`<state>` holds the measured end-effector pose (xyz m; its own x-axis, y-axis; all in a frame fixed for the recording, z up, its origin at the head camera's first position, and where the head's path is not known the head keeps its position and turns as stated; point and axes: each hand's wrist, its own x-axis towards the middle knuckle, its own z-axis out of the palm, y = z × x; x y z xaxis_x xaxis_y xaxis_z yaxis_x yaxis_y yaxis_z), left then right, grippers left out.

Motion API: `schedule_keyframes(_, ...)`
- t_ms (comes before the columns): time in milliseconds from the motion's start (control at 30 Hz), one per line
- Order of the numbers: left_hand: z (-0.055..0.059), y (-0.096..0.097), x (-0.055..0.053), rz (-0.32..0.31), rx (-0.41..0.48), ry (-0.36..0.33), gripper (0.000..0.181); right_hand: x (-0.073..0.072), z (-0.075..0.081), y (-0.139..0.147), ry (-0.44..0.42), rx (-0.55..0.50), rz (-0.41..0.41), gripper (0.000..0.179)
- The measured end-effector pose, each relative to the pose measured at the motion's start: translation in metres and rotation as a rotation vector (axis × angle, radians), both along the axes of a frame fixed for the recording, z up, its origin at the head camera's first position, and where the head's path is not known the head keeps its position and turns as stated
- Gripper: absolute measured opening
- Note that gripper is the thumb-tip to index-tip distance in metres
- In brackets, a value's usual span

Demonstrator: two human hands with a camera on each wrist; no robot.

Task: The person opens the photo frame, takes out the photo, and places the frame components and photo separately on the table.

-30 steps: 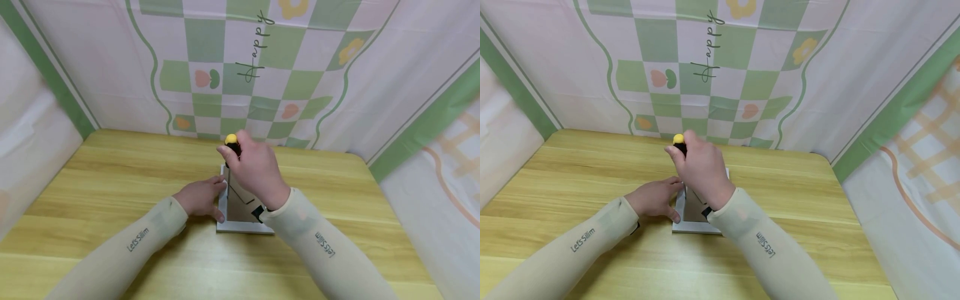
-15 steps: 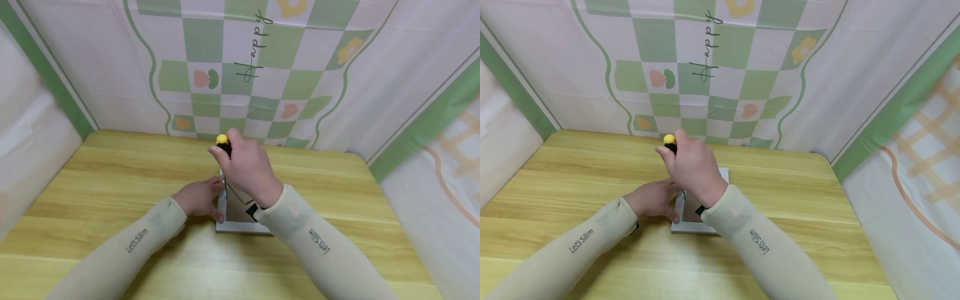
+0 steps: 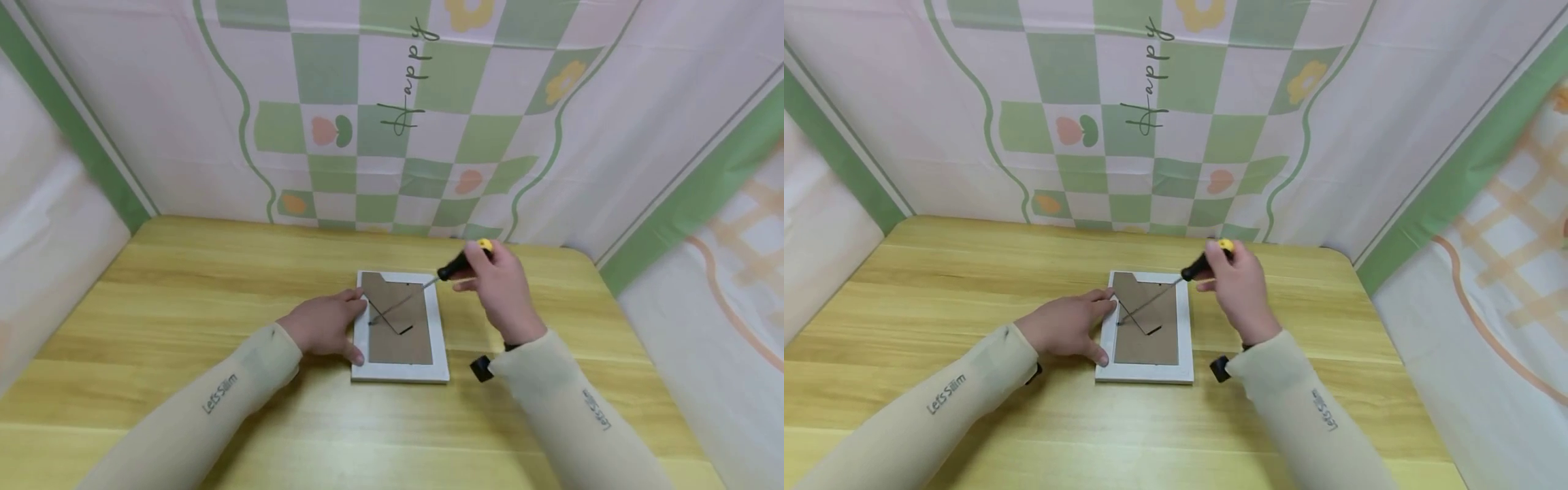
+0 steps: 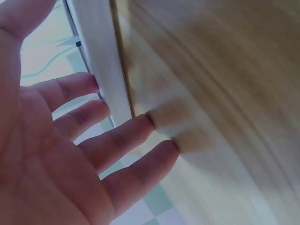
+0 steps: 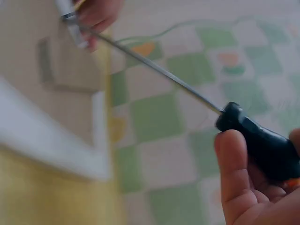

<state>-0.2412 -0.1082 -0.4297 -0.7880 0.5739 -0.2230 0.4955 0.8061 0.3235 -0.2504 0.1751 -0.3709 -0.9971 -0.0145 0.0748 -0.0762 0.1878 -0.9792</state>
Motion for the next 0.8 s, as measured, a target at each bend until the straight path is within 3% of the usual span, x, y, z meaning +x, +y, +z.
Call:
schedule_keyframes(167, -0.001, 0.003, -0.007, -0.008, 0.008, 0.061, 0.057, 0.005, -0.032, 0.038, -0.166, -0.385, -0.007, 0.037)
schedule_keyframes(300, -0.003, 0.011, -0.011, 0.047, 0.075, 0.109, 0.029, 0.008, -0.046, 0.058, -0.285, -0.618, -0.006, 0.037)
schedule_keyframes(367, -0.005, 0.016, -0.012, 0.082, 0.112, 0.135, 0.025, 0.009, -0.051, 0.065, -0.324, -0.687, -0.011, 0.037)
schedule_keyframes(500, -0.007, 0.025, -0.012, 0.156, 0.146, 0.161, 0.025, 0.01, -0.055, 0.073, -0.364, -0.752, -0.019, 0.037)
schedule_keyframes(800, -0.01, 0.035, -0.008, 0.275, 0.229, 0.142, 0.009, 0.013, -0.06, 0.072, -0.398, -0.714, -0.022, 0.035)
